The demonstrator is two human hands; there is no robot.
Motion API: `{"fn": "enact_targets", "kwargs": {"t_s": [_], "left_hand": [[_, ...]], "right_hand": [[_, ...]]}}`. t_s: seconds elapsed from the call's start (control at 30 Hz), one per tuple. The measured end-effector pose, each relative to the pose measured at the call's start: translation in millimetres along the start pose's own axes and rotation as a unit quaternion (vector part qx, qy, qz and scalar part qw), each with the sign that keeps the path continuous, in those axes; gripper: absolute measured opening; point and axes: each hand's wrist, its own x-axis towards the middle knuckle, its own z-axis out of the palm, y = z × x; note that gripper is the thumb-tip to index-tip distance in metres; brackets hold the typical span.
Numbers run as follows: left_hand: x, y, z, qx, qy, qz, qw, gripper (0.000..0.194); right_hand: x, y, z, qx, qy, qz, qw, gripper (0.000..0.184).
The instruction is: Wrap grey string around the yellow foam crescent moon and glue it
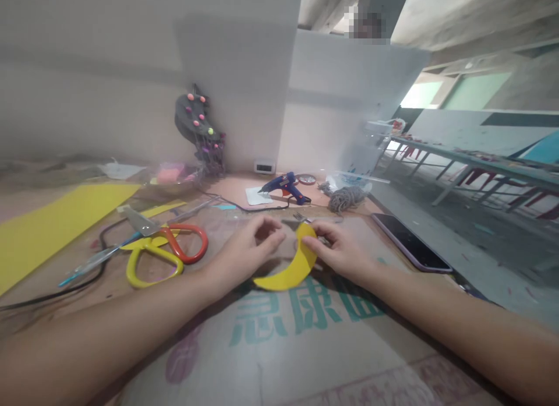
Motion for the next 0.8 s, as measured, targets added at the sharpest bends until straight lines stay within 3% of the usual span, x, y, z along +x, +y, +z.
{"fn": "enact_targets", "kwargs": {"t_s": [0.07,0.13,0.23,0.37,0.53,0.67,0.73,0.8], "left_hand": [[0,-1,-1.1,-0.009,0.055,-0.004,0.998,0.025],[-1,0,-2.8,-0.004,0.073,-0.008,0.997,0.031],[-2,4,-5.2,-0.007,0.030,0.011,0.999,0.038],[-4,11,-5.8,0.012,-0.026,0.032,0.999,0.036],[-5,21,-3.4,0.029,-0.072,-0.001,0.997,0.029],[-3,19,-2.6,0.061,-0.019,-0.011,0.998,0.029],[-2,15,-3.0,0.068,0.010,-0.004,0.998,0.029],[-2,12,-3.6,0.083,0.027,0.006,0.996,0.027]], "right_hand": [[-2,-3,-1,-0.015,0.088,-0.044,0.995,0.011],[-3,-4,-2,-0.040,0.132,-0.121,0.983,0.005],[-3,-1,-3,-0.063,0.120,-0.230,0.964,0.016],[-2,5,-3,-0.118,0.107,-0.288,0.944,0.024],[-3,9,-2,-0.200,0.075,-0.258,0.942,0.021],[-5,4,-4,-0.177,0.040,-0.244,0.953,0.013],[-6,0,-5,-0.135,0.058,-0.224,0.964,0.018],[-4,-2,-5,-0.091,0.118,-0.167,0.975,0.015]]}}
